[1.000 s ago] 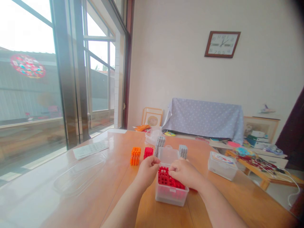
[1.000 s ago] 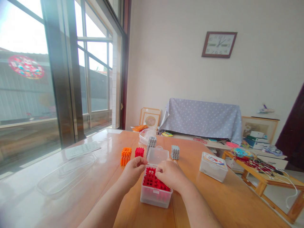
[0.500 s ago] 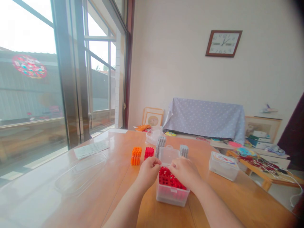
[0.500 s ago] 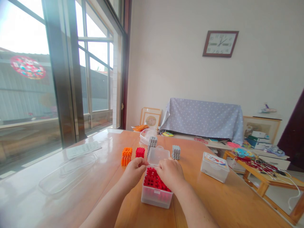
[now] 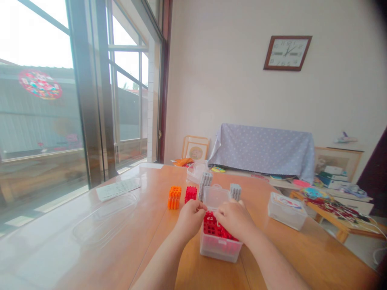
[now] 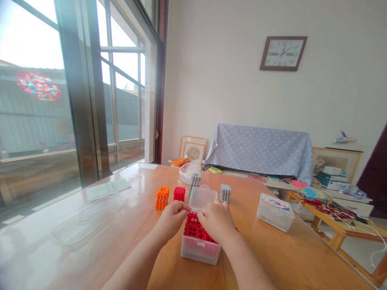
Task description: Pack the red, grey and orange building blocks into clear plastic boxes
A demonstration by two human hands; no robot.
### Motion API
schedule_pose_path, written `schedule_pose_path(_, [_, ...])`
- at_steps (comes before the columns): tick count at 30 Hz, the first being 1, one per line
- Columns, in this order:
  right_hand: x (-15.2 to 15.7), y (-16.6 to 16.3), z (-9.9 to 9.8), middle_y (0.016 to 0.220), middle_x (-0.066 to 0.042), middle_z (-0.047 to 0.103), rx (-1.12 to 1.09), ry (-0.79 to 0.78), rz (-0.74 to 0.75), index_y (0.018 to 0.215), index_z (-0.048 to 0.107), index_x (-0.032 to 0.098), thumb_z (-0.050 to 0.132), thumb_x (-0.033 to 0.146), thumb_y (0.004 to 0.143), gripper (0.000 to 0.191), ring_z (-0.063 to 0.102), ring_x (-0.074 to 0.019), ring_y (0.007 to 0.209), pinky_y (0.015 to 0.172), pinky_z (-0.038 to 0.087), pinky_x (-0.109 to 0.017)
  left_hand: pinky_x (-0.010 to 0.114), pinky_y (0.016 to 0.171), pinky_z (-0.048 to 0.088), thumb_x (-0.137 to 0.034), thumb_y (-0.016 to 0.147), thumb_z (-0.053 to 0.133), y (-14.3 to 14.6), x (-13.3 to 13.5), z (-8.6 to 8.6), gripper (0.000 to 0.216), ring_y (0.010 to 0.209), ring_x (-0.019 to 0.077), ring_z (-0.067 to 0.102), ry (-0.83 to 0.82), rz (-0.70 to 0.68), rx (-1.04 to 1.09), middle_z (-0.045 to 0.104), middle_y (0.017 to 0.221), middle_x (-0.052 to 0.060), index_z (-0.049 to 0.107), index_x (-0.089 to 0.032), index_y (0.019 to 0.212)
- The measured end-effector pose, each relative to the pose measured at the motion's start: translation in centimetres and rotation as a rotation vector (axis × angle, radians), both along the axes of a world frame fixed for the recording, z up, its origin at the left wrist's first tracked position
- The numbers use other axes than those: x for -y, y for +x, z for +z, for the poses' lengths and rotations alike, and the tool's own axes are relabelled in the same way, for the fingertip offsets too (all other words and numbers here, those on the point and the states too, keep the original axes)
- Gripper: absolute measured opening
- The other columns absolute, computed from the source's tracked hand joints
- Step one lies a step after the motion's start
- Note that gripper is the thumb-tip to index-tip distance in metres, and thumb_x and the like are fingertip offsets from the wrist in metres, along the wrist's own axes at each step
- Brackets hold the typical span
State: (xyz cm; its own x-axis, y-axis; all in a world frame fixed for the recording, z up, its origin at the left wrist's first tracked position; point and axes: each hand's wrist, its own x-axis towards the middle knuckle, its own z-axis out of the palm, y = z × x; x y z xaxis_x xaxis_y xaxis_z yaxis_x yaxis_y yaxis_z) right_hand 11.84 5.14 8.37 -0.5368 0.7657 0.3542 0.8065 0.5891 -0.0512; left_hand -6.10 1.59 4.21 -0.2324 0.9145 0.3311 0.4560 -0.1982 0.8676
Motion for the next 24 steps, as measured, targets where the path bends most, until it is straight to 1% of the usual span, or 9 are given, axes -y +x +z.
schedule_pose_path(4, [-0.4,0.8,0.0,0.069,-0.006,0.070,-0.044,-0.024,-0.037,0.060,0.069,0.023,0.051,0.030,0.091,0.036,0.057,-0.0213,0.078,0.070,0.030,-0.031,0.028,0.073,0.043,-0.016,0.074,0.053,-0.1,-0.1,-0.3,0.023,0.084,0.0205,0.063,0.013,0.000,-0.019,0.071,0.087,0.005,0.075,-0.019,0.078])
schedule_pose_path(6, [-0.7,1.7,-0.1,0.067,-0.004,0.067,-0.104,-0.062,-0.059,0.062,0.068,0.023,0.049,0.031,0.092,0.036,0.055,-0.0191,0.073,0.066,0.029,-0.029,0.027,0.073,0.043,-0.016,0.075,0.053,0.0,-0.1,-0.4,0.023,0.084,0.0202,0.063,0.018,-0.002,-0.009,0.071,0.088,0.005,0.075,-0.019,0.079])
schedule_pose_path(8, [-0.8,2.6,-0.1,0.068,-0.003,0.065,-0.157,-0.118,-0.040,0.064,0.066,0.022,0.046,0.032,0.093,0.037,0.054,-0.0174,0.071,0.064,0.029,-0.027,0.027,0.073,0.043,-0.016,0.075,0.052,0.0,-0.1,-0.5,0.023,0.084,0.0199,0.063,0.020,-0.012,-0.015,0.072,0.088,0.005,0.074,-0.019,0.080])
schedule_pose_path(11, [-0.5,3.7,0.1,0.067,-0.002,0.064,-0.170,-0.189,0.050,0.063,0.064,0.022,0.045,0.032,0.094,0.038,0.055,-0.0176,0.074,0.066,0.031,-0.026,0.028,0.073,0.042,-0.016,0.076,0.051,0.0,-0.1,-0.5,0.024,0.084,0.0199,0.064,0.017,-0.022,-0.052,0.071,0.086,0.004,0.074,-0.020,0.080])
schedule_pose_path(14, [0.1,4.1,0.2,0.064,-0.001,0.063,-0.143,-0.206,0.109,0.059,0.062,0.022,0.046,0.030,0.093,0.039,0.054,-0.0191,0.077,0.068,0.031,-0.027,0.028,0.074,0.043,-0.015,0.076,0.050,0.1,-0.1,-0.5,0.024,0.084,0.0203,0.064,0.008,-0.024,-0.087,0.071,0.086,0.004,0.073,-0.020,0.079])
schedule_pose_path(20, [0.7,4.2,0.5,0.065,-0.002,0.066,-0.107,-0.202,0.078,0.057,0.061,0.021,0.049,0.026,0.089,0.035,0.054,-0.0203,0.080,0.070,0.031,-0.029,0.029,0.076,0.045,-0.015,0.075,0.051,0.1,-0.2,-0.4,0.023,0.086,0.0207,0.065,-0.012,-0.027,-0.112,0.071,0.087,0.006,0.074,-0.018,0.079])
schedule_pose_path(24, [0.8,4.4,0.5,0.073,-0.003,0.068,-0.080,-0.170,0.053,0.060,0.064,0.021,0.048,0.028,0.091,0.036,0.054,-0.0213,0.087,0.076,0.031,-0.031,0.029,0.079,0.045,-0.017,0.077,0.050,0.1,-0.2,-0.3,0.023,0.088,0.0201,0.065,0.001,-0.032,-0.121,0.071,0.089,0.005,0.074,-0.018,0.080])
